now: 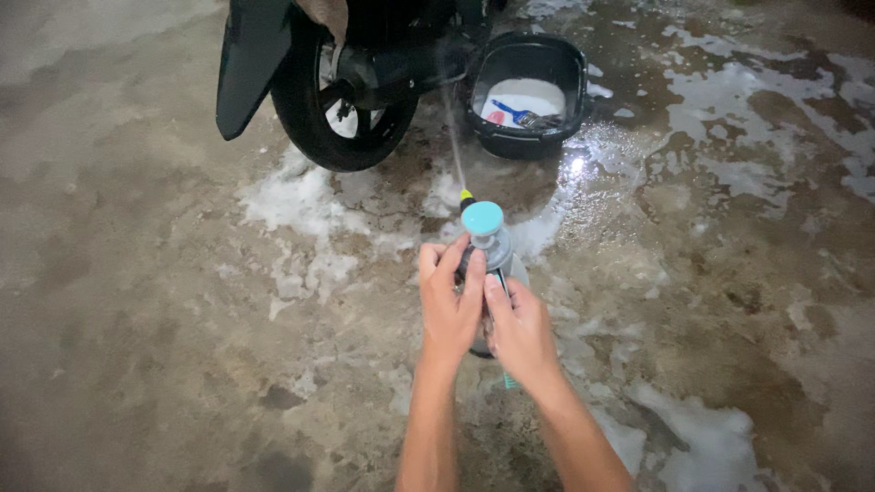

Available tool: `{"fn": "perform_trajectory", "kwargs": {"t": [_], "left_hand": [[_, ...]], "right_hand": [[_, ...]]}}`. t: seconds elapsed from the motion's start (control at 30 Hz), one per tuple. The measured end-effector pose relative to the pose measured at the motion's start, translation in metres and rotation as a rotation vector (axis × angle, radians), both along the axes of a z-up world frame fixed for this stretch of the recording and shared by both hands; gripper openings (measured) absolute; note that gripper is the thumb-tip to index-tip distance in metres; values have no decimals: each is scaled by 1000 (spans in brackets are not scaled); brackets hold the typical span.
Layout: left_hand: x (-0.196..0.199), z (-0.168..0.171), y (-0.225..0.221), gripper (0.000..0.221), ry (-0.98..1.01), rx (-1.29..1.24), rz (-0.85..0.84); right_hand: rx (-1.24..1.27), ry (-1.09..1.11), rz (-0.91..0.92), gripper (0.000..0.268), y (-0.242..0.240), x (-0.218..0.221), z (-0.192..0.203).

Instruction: The person scrubs the rear wheel and undercarriage of a motorcycle using a blue brush and soapy water from a bucket. They then use a pressure washer to rinse the soap and dirt from the vehicle and the surrounding floor.

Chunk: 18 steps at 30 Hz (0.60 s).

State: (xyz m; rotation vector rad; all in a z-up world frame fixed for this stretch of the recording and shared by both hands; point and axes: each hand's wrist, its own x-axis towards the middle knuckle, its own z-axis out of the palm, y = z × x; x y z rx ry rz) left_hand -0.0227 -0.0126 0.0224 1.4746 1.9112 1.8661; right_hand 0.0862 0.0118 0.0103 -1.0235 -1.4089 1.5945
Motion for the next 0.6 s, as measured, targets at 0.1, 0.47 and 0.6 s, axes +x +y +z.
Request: {"fn": "perform_trajectory", "kwargs": {"t": [0.1, 0.47, 0.6], "left_hand": [[-3, 7, -6, 34, -11, 16, 24], [-4, 28, -17, 33, 67, 48, 9], [-2, 26, -3, 34, 68, 17, -46]], "right_hand": [[17, 38, 83, 35, 1, -1, 6], [81, 122, 33, 32, -11, -9, 6], [60, 149, -21, 30, -5, -9, -1]]}}
